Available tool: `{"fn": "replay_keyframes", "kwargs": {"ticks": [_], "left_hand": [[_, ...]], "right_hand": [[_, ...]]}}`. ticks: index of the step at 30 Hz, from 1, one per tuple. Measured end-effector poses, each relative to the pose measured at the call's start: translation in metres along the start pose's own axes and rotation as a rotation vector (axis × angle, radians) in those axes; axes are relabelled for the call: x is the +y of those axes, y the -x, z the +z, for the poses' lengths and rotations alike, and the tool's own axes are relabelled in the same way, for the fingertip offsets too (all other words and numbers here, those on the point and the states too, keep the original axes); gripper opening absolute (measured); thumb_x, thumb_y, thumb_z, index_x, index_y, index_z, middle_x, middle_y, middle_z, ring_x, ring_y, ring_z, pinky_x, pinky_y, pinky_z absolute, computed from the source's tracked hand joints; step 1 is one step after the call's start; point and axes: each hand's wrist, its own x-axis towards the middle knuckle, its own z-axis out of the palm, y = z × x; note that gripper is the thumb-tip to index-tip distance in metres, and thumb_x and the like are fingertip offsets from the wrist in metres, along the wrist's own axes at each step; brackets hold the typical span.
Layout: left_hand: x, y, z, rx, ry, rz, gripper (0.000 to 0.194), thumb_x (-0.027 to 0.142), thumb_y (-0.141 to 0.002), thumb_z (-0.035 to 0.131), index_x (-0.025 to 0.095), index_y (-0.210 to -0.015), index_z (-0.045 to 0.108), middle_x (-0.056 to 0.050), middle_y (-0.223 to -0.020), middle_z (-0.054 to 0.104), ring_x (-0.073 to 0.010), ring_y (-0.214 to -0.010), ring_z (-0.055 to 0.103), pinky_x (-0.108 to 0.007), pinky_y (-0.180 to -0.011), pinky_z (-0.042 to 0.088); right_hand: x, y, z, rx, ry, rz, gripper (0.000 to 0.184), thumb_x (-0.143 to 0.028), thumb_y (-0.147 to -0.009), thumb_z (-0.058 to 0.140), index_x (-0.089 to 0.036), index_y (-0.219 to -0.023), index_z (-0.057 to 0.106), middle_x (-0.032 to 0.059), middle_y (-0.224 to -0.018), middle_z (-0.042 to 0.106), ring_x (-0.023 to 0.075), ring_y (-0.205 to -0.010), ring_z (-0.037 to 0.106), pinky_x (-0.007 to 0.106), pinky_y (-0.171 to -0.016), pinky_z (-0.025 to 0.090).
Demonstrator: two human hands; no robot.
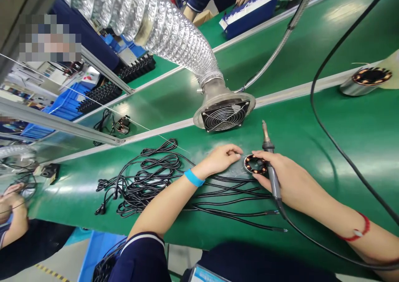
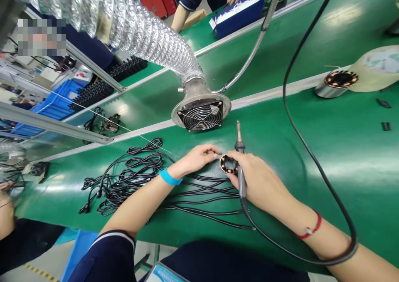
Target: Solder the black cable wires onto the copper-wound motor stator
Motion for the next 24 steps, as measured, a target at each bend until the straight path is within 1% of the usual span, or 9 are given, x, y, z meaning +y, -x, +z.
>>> {"fn": "replay_keyframes", "kwargs": {"ticks": [1, 3, 6, 9, 12, 16, 19, 22, 24], "left_hand": [[-0.001, -0.001, 0.000, -0.038, -0.032, 0.012, 0.007, 0.012, -0.086, 0.062, 0.012, -0.084, 0.069, 0.003, -0.073, 0.060, -0.0118, -0.074, 0.051, -0.026, -0.079, 0.042], [-0.003, 0.002, -0.002, -0.108, -0.034, 0.020, 0.015, 0.012, -0.087, 0.060, 0.013, -0.073, 0.065, 0.002, -0.075, 0.062, -0.0126, -0.078, 0.054, -0.026, -0.084, 0.043], [-0.001, 0.011, -0.008, -0.161, 0.051, 0.022, 0.018, 0.013, -0.088, 0.060, 0.014, -0.070, 0.061, 0.002, -0.074, 0.061, -0.0116, -0.077, 0.054, -0.026, -0.086, 0.044], [0.008, 0.017, -0.010, -0.163, 0.123, 0.023, 0.016, 0.016, -0.088, 0.063, 0.014, -0.072, 0.061, 0.001, -0.073, 0.059, -0.0105, -0.074, 0.053, -0.024, -0.082, 0.046], [0.021, 0.014, -0.002, -0.147, 0.193, 0.021, 0.019, 0.022, -0.091, 0.062, 0.014, -0.073, 0.060, 0.001, -0.071, 0.056, -0.0104, -0.073, 0.054, -0.022, -0.074, 0.046], [0.028, 0.008, 0.011, -0.121, 0.267, 0.018, 0.024, 0.028, -0.092, 0.062, 0.015, -0.072, 0.058, 0.001, -0.068, 0.054, -0.0099, -0.070, 0.052, -0.021, -0.068, 0.044], [0.020, 0.015, 0.012, -0.063, 0.182, 0.055, 0.025, 0.034, -0.091, 0.066, 0.015, -0.077, 0.056, 0.003, -0.071, 0.052, -0.0090, -0.068, 0.047, -0.023, -0.067, 0.040], [0.007, 0.032, 0.006, -0.130, 0.023, 0.065, 0.029, 0.040, -0.088, 0.070, 0.017, -0.078, 0.053, 0.006, -0.068, 0.046, -0.0087, -0.063, 0.039, -0.023, -0.060, 0.031], [0.002, 0.040, 0.002, -0.144, -0.058, 0.102, 0.025, 0.038, -0.089, 0.067, 0.017, -0.080, 0.055, 0.005, -0.070, 0.049, -0.0096, -0.064, 0.040, -0.024, -0.060, 0.032]], "right_hand": [[0.000, 0.001, 0.000, -0.009, -0.018, -0.006, 0.036, -0.035, -0.099, 0.051, -0.019, -0.131, 0.052, 0.0106, -0.105, 0.070, 0.0258, -0.084, 0.069, 0.040, -0.071, 0.058], [0.001, 0.004, -0.001, -0.018, -0.044, -0.006, 0.039, -0.035, -0.099, 0.053, -0.019, -0.135, 0.050, 0.0105, -0.106, 0.070, 0.0258, -0.085, 0.069, 0.040, -0.073, 0.058], [0.001, 0.006, -0.001, -0.015, -0.070, 0.011, 0.043, -0.035, -0.099, 0.053, -0.019, -0.139, 0.047, 0.0103, -0.106, 0.069, 0.0251, -0.085, 0.069, 0.040, -0.074, 0.057], [0.001, 0.006, 0.003, -0.001, -0.067, -0.012, 0.041, -0.034, -0.100, 0.051, -0.019, -0.138, 0.047, 0.0120, -0.114, 0.070, 0.0259, -0.089, 0.069, 0.041, -0.075, 0.056], [0.002, 0.005, 0.008, -0.011, -0.072, -0.024, 0.037, -0.034, -0.100, 0.051, -0.020, -0.134, 0.050, 0.0130, -0.123, 0.069, 0.0276, -0.096, 0.068, 0.044, -0.079, 0.055], [0.004, 0.005, 0.009, -0.005, -0.068, 0.011, 0.040, -0.034, -0.099, 0.052, -0.020, -0.136, 0.051, 0.0114, -0.117, 0.070, 0.0275, -0.094, 0.067, 0.044, -0.081, 0.054], [0.006, 0.007, 0.007, 0.015, -0.053, 0.039, 0.040, -0.035, -0.097, 0.055, -0.020, -0.134, 0.052, 0.0108, -0.113, 0.071, 0.0270, -0.089, 0.066, 0.043, -0.080, 0.052], [0.007, 0.009, 0.007, 0.026, -0.071, 0.056, 0.037, -0.034, -0.098, 0.054, -0.019, -0.132, 0.053, 0.0114, -0.115, 0.070, 0.0269, -0.091, 0.065, 0.043, -0.081, 0.052], [0.006, 0.009, 0.008, 0.034, -0.083, 0.055, 0.036, -0.035, -0.099, 0.052, -0.018, -0.131, 0.053, 0.0125, -0.118, 0.069, 0.0269, -0.093, 0.065, 0.043, -0.081, 0.052]]}}
